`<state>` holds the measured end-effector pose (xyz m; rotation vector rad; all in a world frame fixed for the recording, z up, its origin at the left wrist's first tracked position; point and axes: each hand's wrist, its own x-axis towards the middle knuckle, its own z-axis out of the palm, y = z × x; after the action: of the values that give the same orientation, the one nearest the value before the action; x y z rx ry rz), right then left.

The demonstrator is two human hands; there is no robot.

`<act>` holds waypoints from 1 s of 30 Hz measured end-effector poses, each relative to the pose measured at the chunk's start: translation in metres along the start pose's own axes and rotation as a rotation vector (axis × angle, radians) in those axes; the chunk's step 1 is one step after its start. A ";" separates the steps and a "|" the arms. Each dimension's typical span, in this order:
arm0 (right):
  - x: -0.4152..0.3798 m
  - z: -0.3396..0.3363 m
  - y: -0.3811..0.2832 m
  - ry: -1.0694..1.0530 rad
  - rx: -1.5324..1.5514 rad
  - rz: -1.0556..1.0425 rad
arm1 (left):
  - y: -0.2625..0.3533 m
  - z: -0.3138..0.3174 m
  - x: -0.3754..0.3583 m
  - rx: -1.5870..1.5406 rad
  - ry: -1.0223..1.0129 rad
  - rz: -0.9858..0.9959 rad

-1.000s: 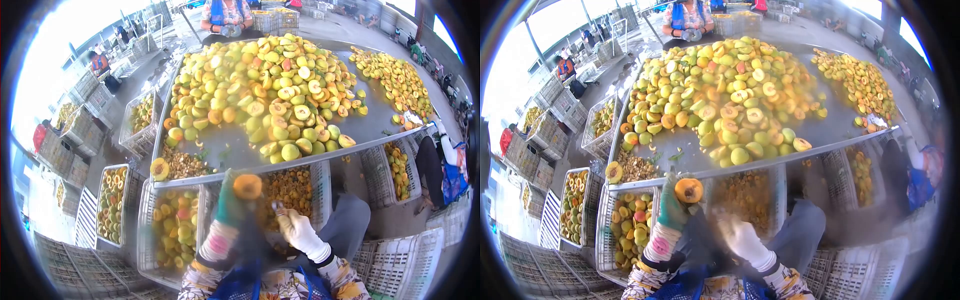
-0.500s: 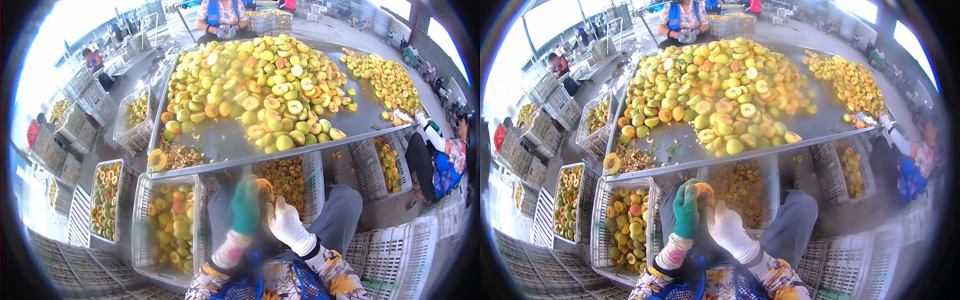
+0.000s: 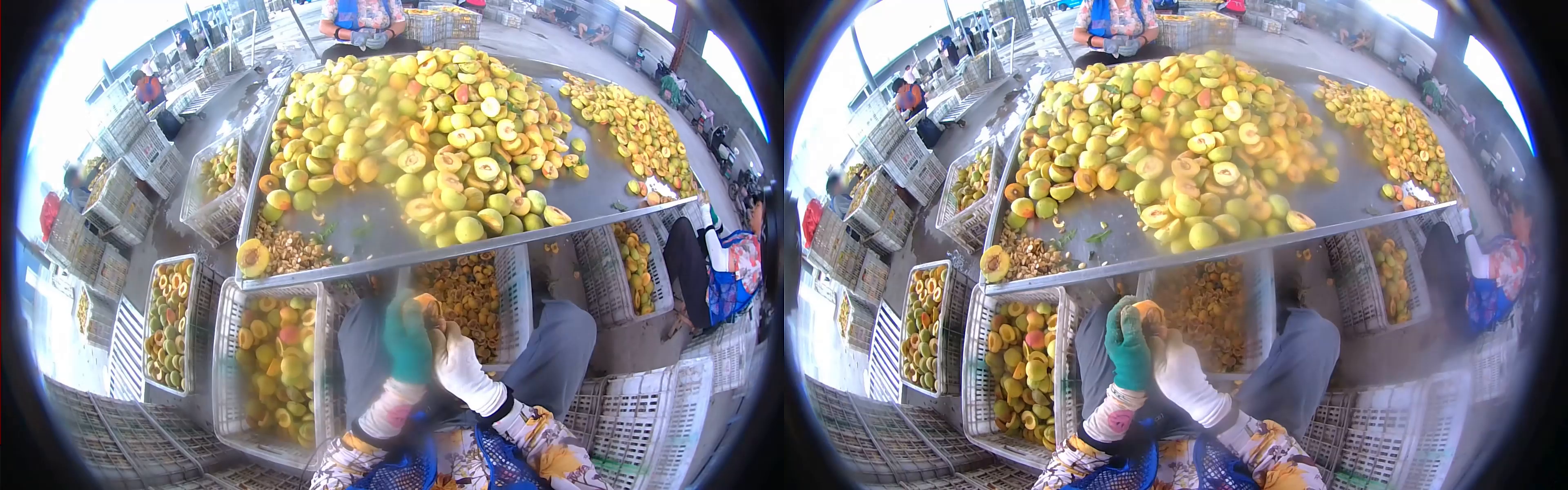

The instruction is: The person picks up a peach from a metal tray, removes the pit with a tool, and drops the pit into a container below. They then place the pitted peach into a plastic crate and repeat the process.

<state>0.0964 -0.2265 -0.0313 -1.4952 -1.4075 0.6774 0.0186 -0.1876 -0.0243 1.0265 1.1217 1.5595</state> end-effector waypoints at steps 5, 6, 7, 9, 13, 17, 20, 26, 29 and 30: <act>0.020 -0.015 0.001 -0.186 -0.069 -0.033 | -0.011 -0.002 0.009 0.056 -0.015 0.056; 0.020 -0.018 0.003 -0.253 -0.072 -0.027 | -0.020 -0.006 0.013 0.101 -0.031 0.093; 0.019 -0.018 0.007 -0.285 0.015 0.022 | -0.026 -0.010 0.016 0.145 -0.051 0.135; 0.018 -0.016 0.015 -0.350 0.186 0.114 | -0.026 -0.012 0.022 0.126 -0.174 0.011; 0.018 -0.026 0.000 -0.598 0.539 0.751 | -0.032 -0.024 0.032 -0.068 -0.347 -0.377; 0.026 -0.040 -0.006 -0.699 0.964 0.944 | -0.039 -0.025 0.032 -0.100 -0.364 -0.295; 0.025 -0.041 0.004 -0.774 1.076 0.939 | -0.039 -0.022 0.034 -0.214 -0.377 -0.273; 0.006 -0.037 0.007 -0.539 1.114 0.847 | -0.007 -0.037 0.053 -0.738 0.244 -0.519; -0.009 -0.036 0.126 -0.374 -0.730 -0.125 | 0.021 -0.106 0.068 -0.335 0.311 -0.300; -0.007 -0.046 0.120 -0.348 -0.777 -0.011 | 0.013 -0.145 0.075 0.016 0.194 -0.099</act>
<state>0.1880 -0.2324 -0.1210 -2.0159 -2.0957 0.4014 -0.1384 -0.1445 -0.0379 0.8304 1.2994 1.5983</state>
